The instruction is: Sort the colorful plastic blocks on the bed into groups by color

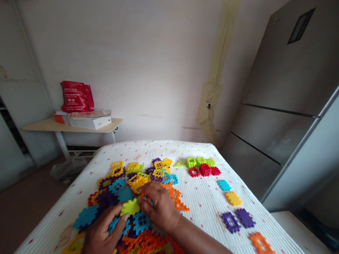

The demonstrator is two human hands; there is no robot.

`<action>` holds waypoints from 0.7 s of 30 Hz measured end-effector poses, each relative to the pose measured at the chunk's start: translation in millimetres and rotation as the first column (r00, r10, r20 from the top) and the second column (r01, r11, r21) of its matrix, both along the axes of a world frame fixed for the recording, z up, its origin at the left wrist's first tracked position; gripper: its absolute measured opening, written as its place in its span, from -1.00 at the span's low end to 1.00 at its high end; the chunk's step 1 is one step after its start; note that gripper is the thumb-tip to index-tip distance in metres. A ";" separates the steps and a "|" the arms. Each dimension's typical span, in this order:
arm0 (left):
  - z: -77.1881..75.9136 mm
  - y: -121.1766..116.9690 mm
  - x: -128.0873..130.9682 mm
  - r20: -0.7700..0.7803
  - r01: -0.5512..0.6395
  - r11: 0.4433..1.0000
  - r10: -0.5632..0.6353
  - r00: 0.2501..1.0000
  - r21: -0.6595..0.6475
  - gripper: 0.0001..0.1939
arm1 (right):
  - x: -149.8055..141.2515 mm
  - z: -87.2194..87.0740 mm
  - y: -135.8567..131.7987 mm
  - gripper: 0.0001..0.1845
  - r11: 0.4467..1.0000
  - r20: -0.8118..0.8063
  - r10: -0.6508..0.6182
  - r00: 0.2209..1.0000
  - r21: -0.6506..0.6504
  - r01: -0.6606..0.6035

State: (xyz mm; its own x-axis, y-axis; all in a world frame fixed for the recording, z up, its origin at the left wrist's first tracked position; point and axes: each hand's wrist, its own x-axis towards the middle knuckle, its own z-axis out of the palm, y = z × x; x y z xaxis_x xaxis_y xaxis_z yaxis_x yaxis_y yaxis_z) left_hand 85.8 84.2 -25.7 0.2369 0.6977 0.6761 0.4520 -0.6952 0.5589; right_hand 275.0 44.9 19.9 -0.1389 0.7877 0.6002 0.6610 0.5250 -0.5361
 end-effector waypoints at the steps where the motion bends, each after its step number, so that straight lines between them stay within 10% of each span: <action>1: -1.4 0.8 -1.0 0.029 -0.022 0.996 0.025 0.999 -0.089 -0.68 | -1.5 -0.8 -0.8 -0.71 0.999 -0.001 -0.052 0.999 -0.001 0.052; 7: -7.3 5.6 -3.6 0.226 -0.012 0.907 0.118 0.967 -0.422 -0.47 | -20.5 -15.6 -4.3 -0.38 0.993 0.145 -0.112 0.983 -0.023 0.116; 21: 8.2 -2.9 1.7 0.188 0.041 0.882 0.055 0.981 -0.470 -0.40 | -38.9 -20.0 -3.2 -0.31 0.979 0.008 -0.082 0.997 -0.188 0.082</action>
